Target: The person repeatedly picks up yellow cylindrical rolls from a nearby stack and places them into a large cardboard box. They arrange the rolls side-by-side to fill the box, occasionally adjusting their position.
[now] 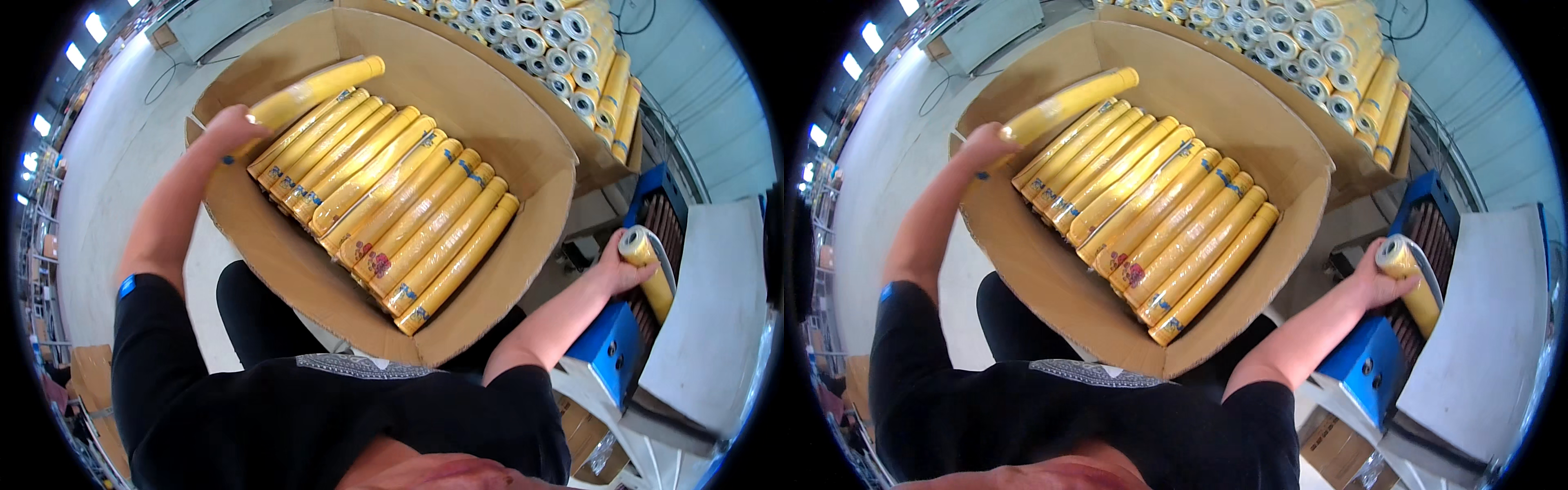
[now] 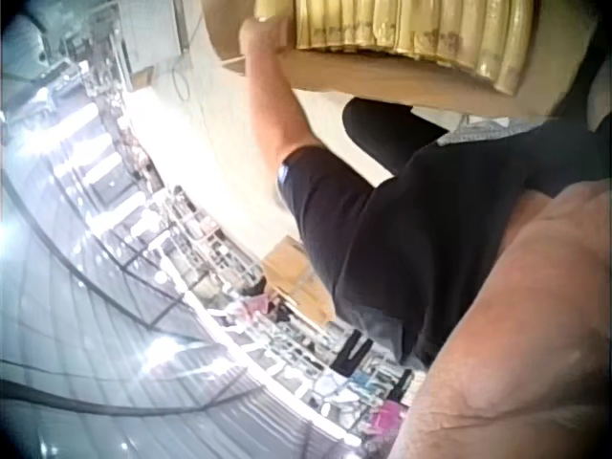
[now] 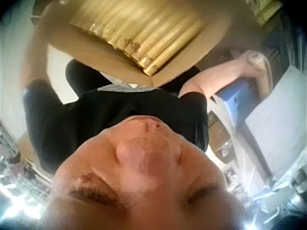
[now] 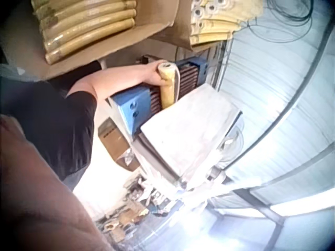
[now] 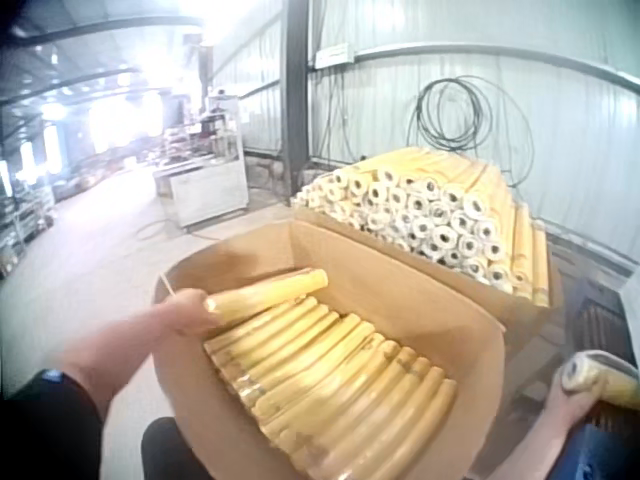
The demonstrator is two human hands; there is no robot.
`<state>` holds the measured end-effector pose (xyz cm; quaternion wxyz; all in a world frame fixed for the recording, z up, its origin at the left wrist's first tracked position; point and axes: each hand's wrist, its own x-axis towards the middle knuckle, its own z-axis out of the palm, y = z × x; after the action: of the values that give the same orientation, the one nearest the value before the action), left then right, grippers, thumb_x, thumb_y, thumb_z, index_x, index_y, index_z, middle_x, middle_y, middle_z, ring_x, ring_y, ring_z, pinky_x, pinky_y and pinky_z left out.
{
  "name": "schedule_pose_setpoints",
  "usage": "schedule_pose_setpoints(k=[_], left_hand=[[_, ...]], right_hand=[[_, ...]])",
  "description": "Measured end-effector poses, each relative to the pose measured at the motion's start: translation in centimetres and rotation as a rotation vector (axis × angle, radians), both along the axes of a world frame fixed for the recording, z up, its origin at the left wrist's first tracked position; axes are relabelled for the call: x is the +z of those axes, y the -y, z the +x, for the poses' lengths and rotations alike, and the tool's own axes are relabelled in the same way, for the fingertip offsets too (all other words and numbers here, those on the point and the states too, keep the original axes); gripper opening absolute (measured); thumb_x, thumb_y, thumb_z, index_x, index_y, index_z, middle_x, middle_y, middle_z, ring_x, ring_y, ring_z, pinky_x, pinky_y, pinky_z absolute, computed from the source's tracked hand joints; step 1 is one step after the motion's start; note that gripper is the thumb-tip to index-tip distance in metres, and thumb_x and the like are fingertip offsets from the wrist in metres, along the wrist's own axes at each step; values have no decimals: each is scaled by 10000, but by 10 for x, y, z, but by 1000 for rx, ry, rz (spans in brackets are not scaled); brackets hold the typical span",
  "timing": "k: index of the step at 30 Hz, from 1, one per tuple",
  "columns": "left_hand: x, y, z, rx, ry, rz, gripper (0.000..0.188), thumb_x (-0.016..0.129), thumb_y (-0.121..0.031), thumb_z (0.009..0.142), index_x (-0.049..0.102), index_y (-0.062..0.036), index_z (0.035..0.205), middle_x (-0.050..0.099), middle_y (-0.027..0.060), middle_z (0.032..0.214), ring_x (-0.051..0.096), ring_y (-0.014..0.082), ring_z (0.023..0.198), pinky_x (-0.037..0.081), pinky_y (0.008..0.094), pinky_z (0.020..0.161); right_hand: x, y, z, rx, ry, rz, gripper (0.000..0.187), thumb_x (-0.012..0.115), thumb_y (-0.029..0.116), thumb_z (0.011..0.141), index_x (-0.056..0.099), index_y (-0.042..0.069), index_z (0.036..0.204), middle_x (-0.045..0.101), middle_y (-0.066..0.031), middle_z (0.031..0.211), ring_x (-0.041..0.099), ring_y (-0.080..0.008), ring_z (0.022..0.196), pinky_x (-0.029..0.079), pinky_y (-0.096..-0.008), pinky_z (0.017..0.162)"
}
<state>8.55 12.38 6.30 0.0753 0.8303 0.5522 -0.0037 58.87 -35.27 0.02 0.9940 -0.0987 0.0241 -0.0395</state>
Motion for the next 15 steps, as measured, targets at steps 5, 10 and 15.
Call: schedule_pose_setpoints(k=[5,10,15], left_hand=[[-145,-47,33,25,132,-175,610,755,-455,635,655,18,1007,655,194,1039,627,321,963,482,400,827],[-305,-39,79,-5,-6,-222,503,625,-220,806,508,-10,1248,557,195,1244,526,348,1155,425,390,960],[-346,-72,61,135,197,-411,395,483,-90,868,497,-73,1263,531,147,1297,488,331,1211,389,413,1005]], right_hand=[[-6,-47,-44,176,74,-213,478,705,247,773,528,42,1167,584,-135,1157,554,-312,1076,435,-467,935],[-3,-94,-131,443,283,-596,583,688,293,789,458,17,1248,570,-122,1147,580,-260,1037,497,-404,889],[0,-93,-137,660,426,-862,627,691,258,778,422,-18,1272,560,-141,1154,593,-250,1023,519,-394,872]])
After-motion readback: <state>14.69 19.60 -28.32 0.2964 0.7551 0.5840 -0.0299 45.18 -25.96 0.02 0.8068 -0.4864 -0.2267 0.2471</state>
